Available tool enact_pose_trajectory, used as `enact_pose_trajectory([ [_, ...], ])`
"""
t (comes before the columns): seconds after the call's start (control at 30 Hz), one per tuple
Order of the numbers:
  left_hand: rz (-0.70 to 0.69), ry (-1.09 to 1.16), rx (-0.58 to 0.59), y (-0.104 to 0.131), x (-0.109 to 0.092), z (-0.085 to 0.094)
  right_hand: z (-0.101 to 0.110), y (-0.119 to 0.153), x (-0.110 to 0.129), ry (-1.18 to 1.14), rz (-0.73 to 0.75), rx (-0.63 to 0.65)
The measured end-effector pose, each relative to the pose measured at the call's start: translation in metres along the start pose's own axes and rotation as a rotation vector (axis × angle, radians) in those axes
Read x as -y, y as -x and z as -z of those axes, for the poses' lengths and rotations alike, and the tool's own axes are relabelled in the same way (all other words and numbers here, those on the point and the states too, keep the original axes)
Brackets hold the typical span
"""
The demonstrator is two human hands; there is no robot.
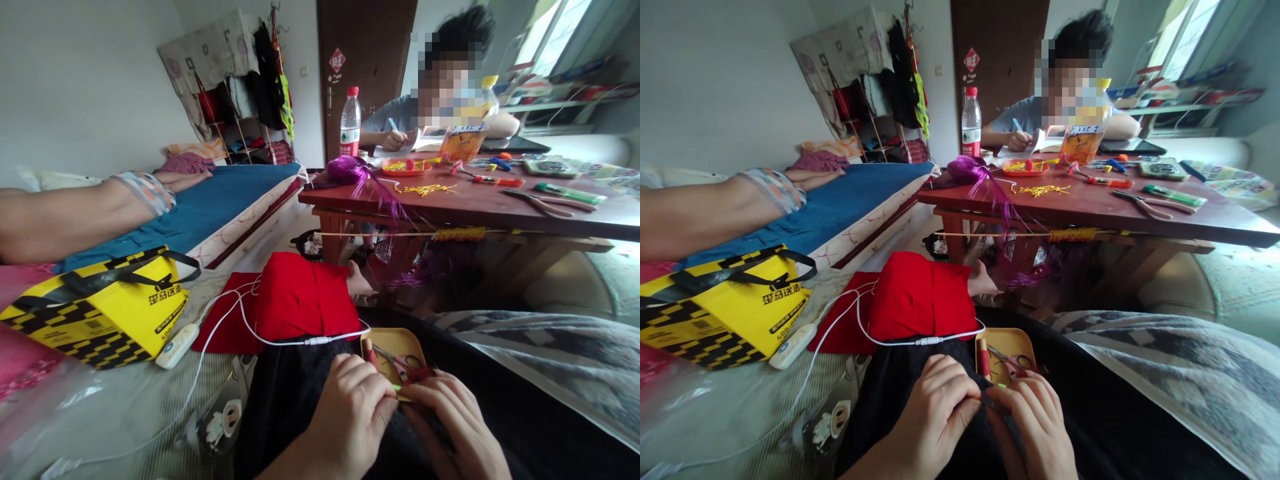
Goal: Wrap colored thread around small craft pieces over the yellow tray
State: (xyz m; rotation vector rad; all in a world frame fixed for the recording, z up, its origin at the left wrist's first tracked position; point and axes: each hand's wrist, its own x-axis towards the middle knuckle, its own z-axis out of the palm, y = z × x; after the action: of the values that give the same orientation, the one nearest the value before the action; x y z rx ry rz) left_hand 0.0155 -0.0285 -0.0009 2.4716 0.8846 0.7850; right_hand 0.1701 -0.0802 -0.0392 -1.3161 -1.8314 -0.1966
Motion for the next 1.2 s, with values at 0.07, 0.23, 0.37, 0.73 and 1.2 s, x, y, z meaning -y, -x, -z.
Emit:
enact_pose_trajectory([
  [0.07,0.007,-0.001,-0.003,-0.001,0.000,0.001,0.001,0.001,-0.001,0.014,-0.016,-0.019],
  [0.23,-0.002,0.000,-0.013,-0.001,-0.001,0.001,0.002,0.001,-0.001,-0.027,-0.016,-0.007],
  [0.37,-0.025,-0.001,-0.020,-0.001,0.000,0.000,0.003,-0.007,0.004,-0.044,0.000,-0.025],
  [0.73,-0.009,-0.003,-0.010,-0.001,0.000,0.002,0.002,0.007,-0.004,-0.026,0.002,0.032],
  [1.2,-0.015,0.004,-0.027,-0.002,0.000,0.001,0.002,0.008,-0.006,0.010,0.026,0.065],
])
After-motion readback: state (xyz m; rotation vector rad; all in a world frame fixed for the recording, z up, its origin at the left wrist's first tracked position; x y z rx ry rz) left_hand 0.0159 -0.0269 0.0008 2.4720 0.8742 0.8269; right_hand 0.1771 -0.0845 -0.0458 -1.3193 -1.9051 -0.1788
